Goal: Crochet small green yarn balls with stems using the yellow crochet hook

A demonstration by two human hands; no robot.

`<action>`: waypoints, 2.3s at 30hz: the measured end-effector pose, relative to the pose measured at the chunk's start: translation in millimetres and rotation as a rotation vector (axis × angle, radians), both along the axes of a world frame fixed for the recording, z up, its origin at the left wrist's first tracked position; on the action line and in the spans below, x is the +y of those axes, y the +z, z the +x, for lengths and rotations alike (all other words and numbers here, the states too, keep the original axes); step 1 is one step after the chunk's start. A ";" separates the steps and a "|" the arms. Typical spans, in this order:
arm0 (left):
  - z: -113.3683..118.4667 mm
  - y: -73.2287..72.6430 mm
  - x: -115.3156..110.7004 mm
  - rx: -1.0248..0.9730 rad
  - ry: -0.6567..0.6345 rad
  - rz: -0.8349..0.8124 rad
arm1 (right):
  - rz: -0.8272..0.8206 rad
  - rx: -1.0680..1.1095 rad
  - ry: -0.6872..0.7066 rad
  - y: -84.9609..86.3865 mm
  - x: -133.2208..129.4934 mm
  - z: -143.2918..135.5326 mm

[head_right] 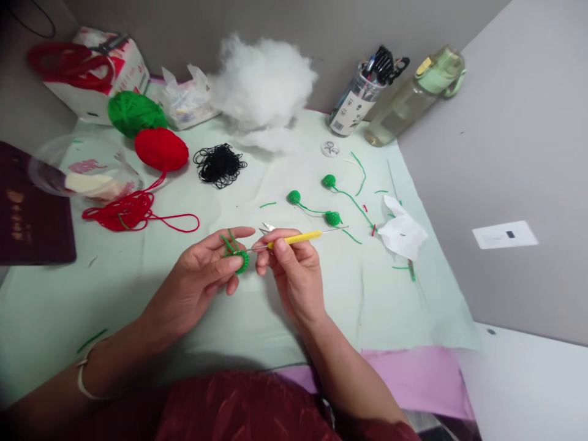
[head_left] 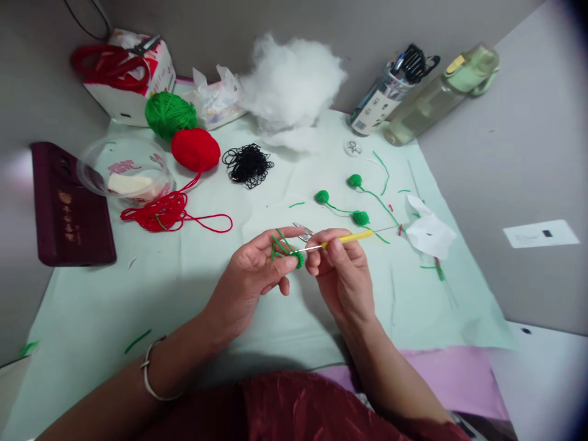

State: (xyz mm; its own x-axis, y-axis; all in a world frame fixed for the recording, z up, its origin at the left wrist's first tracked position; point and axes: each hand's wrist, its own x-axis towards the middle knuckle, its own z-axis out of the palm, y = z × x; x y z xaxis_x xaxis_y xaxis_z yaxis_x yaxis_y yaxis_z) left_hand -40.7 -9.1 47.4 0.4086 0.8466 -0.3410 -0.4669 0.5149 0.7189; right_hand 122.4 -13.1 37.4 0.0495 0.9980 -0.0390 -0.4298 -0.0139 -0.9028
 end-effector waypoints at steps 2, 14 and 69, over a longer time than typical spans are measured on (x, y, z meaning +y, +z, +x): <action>-0.3 0.7 0.0 -0.005 -0.009 -0.022 | 0.005 -0.024 -0.015 -1.4 -0.6 0.8; -3.0 0.0 2.4 -0.121 -0.034 -0.037 | -0.114 0.107 -0.007 2.2 1.3 4.9; -5.6 -8.9 1.4 0.087 -0.058 0.081 | 0.025 -0.045 0.033 1.5 -5.6 5.5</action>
